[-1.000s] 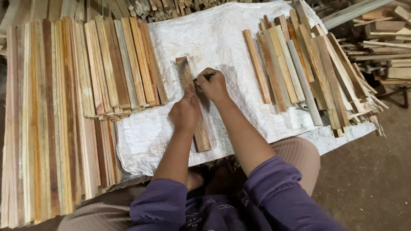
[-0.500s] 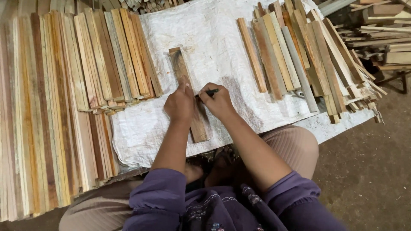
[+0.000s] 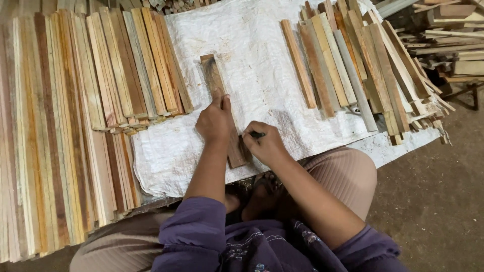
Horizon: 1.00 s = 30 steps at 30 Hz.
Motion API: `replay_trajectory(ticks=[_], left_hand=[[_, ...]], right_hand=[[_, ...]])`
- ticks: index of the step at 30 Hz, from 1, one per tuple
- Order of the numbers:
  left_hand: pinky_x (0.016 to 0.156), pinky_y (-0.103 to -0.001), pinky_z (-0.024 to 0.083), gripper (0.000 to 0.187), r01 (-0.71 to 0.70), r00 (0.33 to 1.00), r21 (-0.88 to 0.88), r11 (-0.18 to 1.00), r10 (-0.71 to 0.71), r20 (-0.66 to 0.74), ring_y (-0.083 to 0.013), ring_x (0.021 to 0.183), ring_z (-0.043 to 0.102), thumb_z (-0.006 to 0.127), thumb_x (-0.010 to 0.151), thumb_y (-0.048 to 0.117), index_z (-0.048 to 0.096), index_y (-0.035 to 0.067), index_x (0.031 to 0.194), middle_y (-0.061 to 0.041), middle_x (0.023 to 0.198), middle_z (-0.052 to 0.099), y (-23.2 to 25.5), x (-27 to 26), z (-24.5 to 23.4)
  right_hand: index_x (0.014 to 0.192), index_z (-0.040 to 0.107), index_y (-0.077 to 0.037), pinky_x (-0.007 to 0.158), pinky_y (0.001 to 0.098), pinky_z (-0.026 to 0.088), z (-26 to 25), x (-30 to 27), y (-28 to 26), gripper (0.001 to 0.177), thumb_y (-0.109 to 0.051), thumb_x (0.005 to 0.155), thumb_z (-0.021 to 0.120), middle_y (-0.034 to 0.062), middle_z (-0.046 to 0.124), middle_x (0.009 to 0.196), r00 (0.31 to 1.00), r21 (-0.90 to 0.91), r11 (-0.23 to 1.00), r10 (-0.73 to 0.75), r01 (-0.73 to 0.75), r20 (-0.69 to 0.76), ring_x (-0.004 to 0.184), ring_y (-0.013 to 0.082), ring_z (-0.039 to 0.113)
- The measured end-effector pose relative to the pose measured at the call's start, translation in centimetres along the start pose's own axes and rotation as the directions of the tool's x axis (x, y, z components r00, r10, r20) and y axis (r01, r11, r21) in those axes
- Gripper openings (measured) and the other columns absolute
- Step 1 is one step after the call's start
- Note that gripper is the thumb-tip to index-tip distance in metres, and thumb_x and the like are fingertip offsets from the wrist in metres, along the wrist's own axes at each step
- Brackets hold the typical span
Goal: The person is marking thin wooden strips with a pen, likely for cutting or assembly.
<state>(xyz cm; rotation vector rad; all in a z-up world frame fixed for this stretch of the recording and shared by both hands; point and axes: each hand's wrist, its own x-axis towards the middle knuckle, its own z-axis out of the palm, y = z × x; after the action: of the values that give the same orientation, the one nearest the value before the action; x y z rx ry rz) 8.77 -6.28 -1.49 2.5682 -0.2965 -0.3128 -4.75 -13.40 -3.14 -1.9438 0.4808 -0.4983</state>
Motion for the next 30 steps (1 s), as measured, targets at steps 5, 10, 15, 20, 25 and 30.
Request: replay_trajectory(ticks=[5,10,15,20,25,30], left_hand=[[0.085,-0.046,0.058,0.046,0.009,0.998,0.013,1.0,-0.008,-0.061,-0.0271,0.101,0.075,0.045,0.102,0.06,0.061,0.038,0.14,-0.009,0.099,0.079,-1.1,1.3,2.2],[0.084,-0.046,0.059,0.044,0.007,0.993,0.022,1.0,-0.005,-0.117,-0.0262,0.097,0.076,0.046,0.101,0.061,0.065,0.039,0.134,-0.007,0.093,0.079,-1.5,1.8,3.4],[0.081,-0.046,0.059,0.042,-0.024,0.985,-0.049,0.999,0.016,-0.169,-0.0259,0.095,0.077,0.049,0.101,0.059,0.071,0.035,0.127,-0.006,0.091,0.08,-1.4,1.5,2.9],[0.096,-0.046,0.054,0.047,-0.061,0.998,-0.242,0.968,0.059,-0.017,-0.0283,0.115,0.069,0.049,0.102,0.05,0.059,0.029,0.144,-0.008,0.121,0.074,-1.5,-0.1,-1.5],[0.1,-0.053,0.053,0.049,-0.143,0.989,-0.08,0.986,0.145,0.023,-0.0365,0.118,0.066,0.046,0.104,0.039,0.055,0.02,0.148,-0.017,0.127,0.07,-3.0,-0.7,-3.2],[0.096,-0.053,0.041,0.054,-0.459,0.872,0.161,0.874,0.477,-0.106,-0.0443,0.118,0.055,0.064,0.096,0.036,0.063,-0.002,0.135,-0.03,0.125,0.054,-3.4,-9.8,-1.7]], right_hand=[[0.08,0.072,-0.007,0.057,0.0355,0.05,-1.1,-3.5,-0.6,0.008,-0.009,0.084,0.066,0.0171,0.066,0.066,0.999,-0.034,0.999,-0.018,0.019,0.041,0.061,0.0272,0.064],[0.078,0.072,-0.007,0.057,0.0326,0.05,-1.7,-5.8,-0.6,0.01,-0.007,0.085,0.066,0.0135,0.068,0.067,0.998,0.007,1.0,-0.02,0.02,0.054,0.063,0.0246,0.066],[0.078,0.072,-0.001,0.061,0.0373,0.05,-2.1,-6.2,-0.1,0.008,-0.002,0.082,0.066,0.021,0.071,0.071,0.996,0.115,0.993,-0.026,0.016,0.086,0.068,0.0263,0.067],[0.076,0.069,0.0,0.078,0.0408,0.059,-2.3,-5.8,2.6,0.014,-0.006,0.088,0.066,0.021,0.077,0.086,0.978,0.299,0.937,0.141,-0.182,0.155,0.088,0.0254,0.073],[0.072,0.062,-0.001,0.081,0.0377,0.06,-2.2,-4.8,3.3,0.03,-0.015,0.097,0.057,0.0176,0.074,0.078,0.943,0.552,0.765,0.261,-0.331,0.204,0.087,0.0243,0.073],[0.084,0.063,0.01,0.07,0.0453,0.065,-2.4,-3.6,-0.5,0.035,-0.018,0.101,0.052,0.0187,0.061,0.08,0.85,0.45,0.726,0.491,-0.52,0.19,0.078,0.0307,0.07]])
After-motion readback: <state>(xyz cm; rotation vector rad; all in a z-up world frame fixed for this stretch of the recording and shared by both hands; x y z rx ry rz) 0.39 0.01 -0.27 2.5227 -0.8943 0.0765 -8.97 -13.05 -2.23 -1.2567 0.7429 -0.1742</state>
